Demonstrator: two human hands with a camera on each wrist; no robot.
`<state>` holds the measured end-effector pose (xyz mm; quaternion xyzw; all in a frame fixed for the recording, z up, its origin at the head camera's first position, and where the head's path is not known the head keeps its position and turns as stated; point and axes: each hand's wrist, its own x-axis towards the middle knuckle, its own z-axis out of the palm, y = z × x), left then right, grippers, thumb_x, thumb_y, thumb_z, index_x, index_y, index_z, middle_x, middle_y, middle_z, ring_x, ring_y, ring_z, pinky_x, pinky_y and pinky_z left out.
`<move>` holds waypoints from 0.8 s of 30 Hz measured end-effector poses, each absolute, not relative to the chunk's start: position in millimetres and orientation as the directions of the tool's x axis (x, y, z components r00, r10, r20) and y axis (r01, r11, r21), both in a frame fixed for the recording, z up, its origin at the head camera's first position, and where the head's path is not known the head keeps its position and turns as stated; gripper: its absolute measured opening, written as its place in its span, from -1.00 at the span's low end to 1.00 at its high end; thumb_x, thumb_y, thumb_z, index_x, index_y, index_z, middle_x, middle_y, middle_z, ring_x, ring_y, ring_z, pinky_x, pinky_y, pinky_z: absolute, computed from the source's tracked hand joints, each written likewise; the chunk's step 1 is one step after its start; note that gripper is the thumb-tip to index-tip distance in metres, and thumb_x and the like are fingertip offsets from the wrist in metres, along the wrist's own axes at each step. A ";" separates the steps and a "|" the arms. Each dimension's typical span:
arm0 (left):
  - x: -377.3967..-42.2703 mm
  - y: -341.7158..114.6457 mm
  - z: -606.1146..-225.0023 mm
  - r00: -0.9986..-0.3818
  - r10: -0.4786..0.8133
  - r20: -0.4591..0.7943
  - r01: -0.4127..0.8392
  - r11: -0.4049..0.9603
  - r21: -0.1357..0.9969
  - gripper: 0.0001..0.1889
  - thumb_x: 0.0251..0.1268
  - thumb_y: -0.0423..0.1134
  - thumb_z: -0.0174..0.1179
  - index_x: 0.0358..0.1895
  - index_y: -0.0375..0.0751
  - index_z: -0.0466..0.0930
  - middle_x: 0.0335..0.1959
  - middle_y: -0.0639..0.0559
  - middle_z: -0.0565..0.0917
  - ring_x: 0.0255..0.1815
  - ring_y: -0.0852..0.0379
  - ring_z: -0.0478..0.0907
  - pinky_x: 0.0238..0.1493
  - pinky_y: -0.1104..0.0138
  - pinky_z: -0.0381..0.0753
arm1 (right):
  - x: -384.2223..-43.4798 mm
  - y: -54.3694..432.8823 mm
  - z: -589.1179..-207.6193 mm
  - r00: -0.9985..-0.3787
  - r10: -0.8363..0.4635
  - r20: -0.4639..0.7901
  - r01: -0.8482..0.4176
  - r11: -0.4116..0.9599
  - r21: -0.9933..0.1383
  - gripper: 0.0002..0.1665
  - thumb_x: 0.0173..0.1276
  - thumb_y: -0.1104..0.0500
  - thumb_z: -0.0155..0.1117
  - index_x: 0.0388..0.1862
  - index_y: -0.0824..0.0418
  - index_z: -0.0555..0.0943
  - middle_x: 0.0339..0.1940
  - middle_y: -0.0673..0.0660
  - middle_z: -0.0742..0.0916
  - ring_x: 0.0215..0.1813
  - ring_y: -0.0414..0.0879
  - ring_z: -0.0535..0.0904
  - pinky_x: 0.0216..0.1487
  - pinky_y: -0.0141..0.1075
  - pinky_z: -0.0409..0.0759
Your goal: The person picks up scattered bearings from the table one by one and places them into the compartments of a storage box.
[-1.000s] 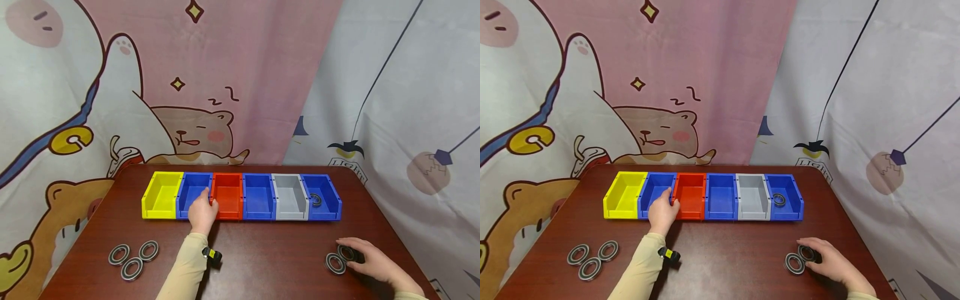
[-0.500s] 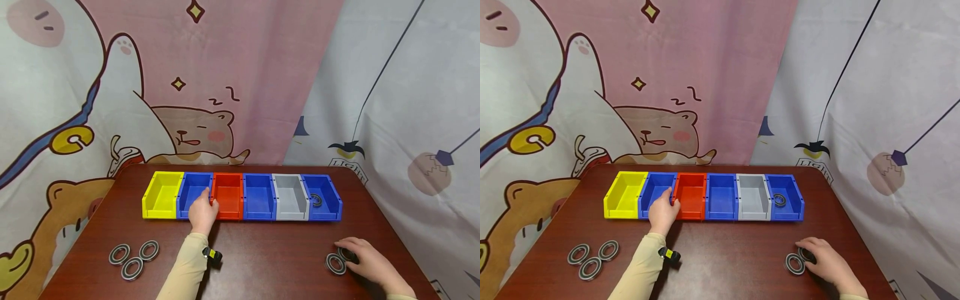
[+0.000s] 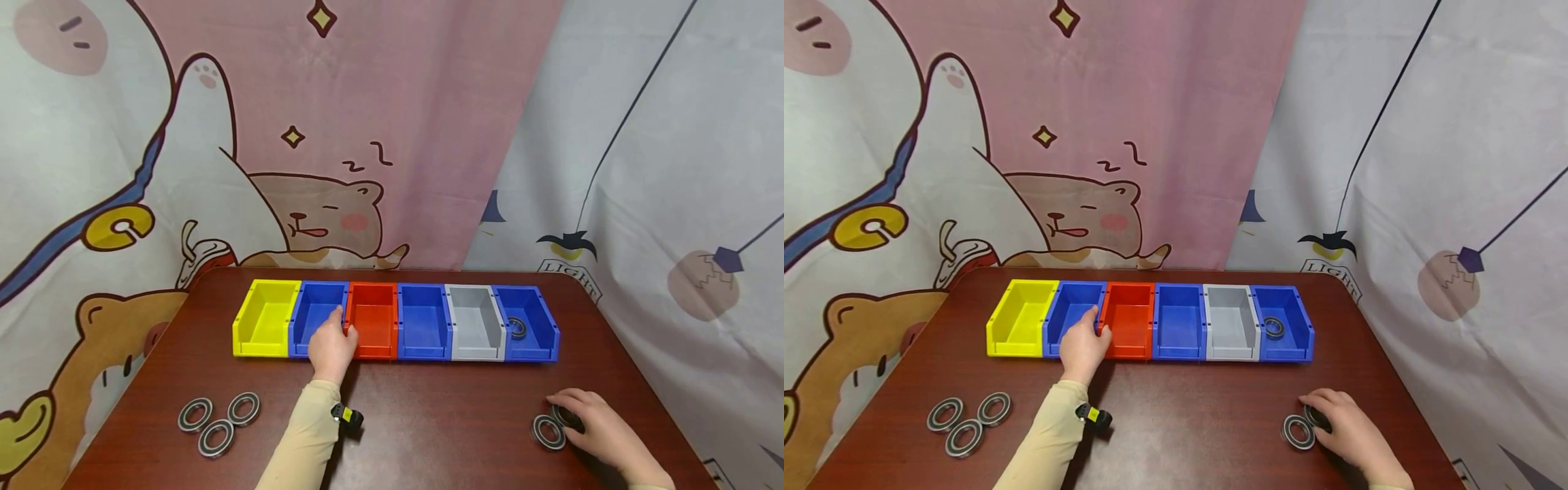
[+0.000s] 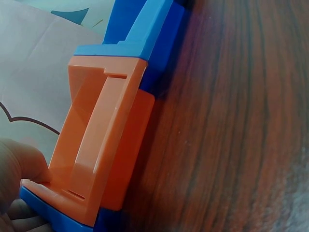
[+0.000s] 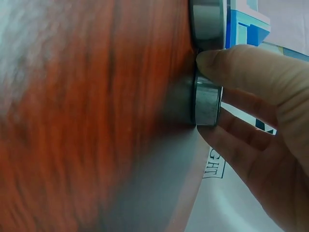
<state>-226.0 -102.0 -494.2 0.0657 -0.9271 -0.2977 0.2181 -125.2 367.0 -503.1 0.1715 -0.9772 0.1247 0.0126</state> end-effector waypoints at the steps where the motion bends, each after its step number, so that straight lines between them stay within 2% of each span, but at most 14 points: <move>1: -225.9 -102.0 -494.3 -0.895 -0.252 0.367 0.010 0.813 0.582 -0.50 0.20 -0.25 0.32 0.22 -0.36 0.57 -0.06 -0.31 0.71 -0.30 -0.25 0.67 -0.30 -0.05 0.66 | -125.3 367.3 -503.4 -0.942 -0.329 0.071 -0.336 0.910 -0.244 -0.45 -0.07 0.24 0.60 -0.01 0.16 0.71 -0.05 0.07 0.69 0.03 0.11 0.57 0.03 0.13 0.56; 4: -225.9 -102.2 -495.4 -0.891 -0.250 0.378 0.018 0.813 0.582 -0.50 0.19 -0.25 0.31 0.21 -0.37 0.57 -0.06 -0.31 0.71 -0.30 -0.26 0.67 -0.31 -0.06 0.65 | -124.7 368.8 -504.9 -0.937 -0.330 0.119 -0.350 0.903 -0.250 -0.44 -0.10 0.25 0.62 -0.01 0.16 0.71 -0.06 0.06 0.69 0.02 0.10 0.58 0.02 0.12 0.56; 8: -226.1 -102.4 -494.9 -0.888 -0.252 0.384 0.022 0.813 0.583 -0.50 0.18 -0.26 0.31 0.20 -0.37 0.58 -0.07 -0.32 0.71 -0.32 -0.27 0.66 -0.32 -0.07 0.65 | -125.4 370.3 -506.2 -0.909 -0.338 0.242 -0.393 0.888 -0.237 -0.40 -0.17 0.28 0.64 -0.03 0.18 0.72 -0.07 0.05 0.70 -0.02 0.08 0.60 -0.03 0.04 0.56; 12: -226.1 -102.6 -494.3 -0.887 -0.256 0.385 0.020 0.811 0.584 -0.50 0.19 -0.26 0.32 0.21 -0.36 0.58 -0.06 -0.31 0.71 -0.33 -0.27 0.66 -0.32 -0.07 0.65 | -128.6 369.6 -505.0 -0.864 -0.342 0.369 -0.443 0.866 -0.233 -0.35 -0.27 0.33 0.65 -0.04 0.20 0.71 -0.08 0.07 0.70 -0.07 0.10 0.60 0.01 -0.32 0.47; 14: -225.9 -102.4 -494.1 -0.885 -0.257 0.389 0.020 0.812 0.583 -0.50 0.18 -0.26 0.33 0.20 -0.36 0.58 -0.06 -0.31 0.71 -0.34 -0.28 0.66 -0.34 -0.07 0.64 | -131.2 367.3 -502.7 -0.852 -0.331 0.405 -0.449 0.861 -0.240 -0.33 -0.29 0.35 0.64 -0.04 0.20 0.71 -0.08 0.08 0.70 -0.06 0.10 0.60 0.01 -0.41 0.38; 16: -225.4 -102.4 -493.7 -0.884 -0.257 0.391 0.021 0.813 0.581 -0.51 0.18 -0.26 0.32 0.20 -0.36 0.58 -0.07 -0.31 0.71 -0.35 -0.28 0.66 -0.35 -0.07 0.64 | -134.2 363.2 -499.4 -0.856 -0.318 0.407 -0.443 0.859 -0.259 -0.33 -0.26 0.35 0.64 -0.02 0.20 0.70 -0.07 0.10 0.70 -0.04 0.13 0.60 0.05 -0.35 0.40; 20: -224.9 -102.0 -493.3 -0.885 -0.260 0.386 0.016 0.813 0.583 -0.51 0.18 -0.26 0.32 0.20 -0.36 0.58 -0.06 -0.32 0.71 -0.34 -0.28 0.66 -0.33 -0.08 0.64 | -141.4 351.4 -492.0 -0.871 -0.305 0.385 -0.426 0.860 -0.281 -0.35 -0.18 0.32 0.63 0.02 0.20 0.69 -0.04 0.15 0.70 0.00 0.17 0.59 -0.01 0.05 0.50; 21: -224.9 -101.8 -493.6 -0.887 -0.259 0.381 0.013 0.812 0.584 -0.50 0.18 -0.26 0.32 0.20 -0.36 0.58 -0.06 -0.31 0.70 -0.32 -0.28 0.66 -0.32 -0.08 0.65 | -143.3 348.0 -490.6 -0.870 -0.307 0.386 -0.429 0.857 -0.285 -0.35 -0.17 0.32 0.63 0.02 0.20 0.69 -0.04 0.16 0.70 0.01 0.17 0.59 -0.01 0.09 0.49; 24: -225.4 -102.0 -493.8 -0.890 -0.263 0.374 0.007 0.810 0.586 -0.50 0.19 -0.26 0.32 0.21 -0.36 0.57 -0.05 -0.32 0.70 -0.29 -0.28 0.67 -0.29 -0.08 0.64 | -150.3 336.7 -486.2 -0.851 -0.326 0.411 -0.460 0.840 -0.288 -0.35 -0.16 0.33 0.63 0.03 0.20 0.69 -0.02 0.16 0.70 0.03 0.15 0.60 0.00 0.04 0.49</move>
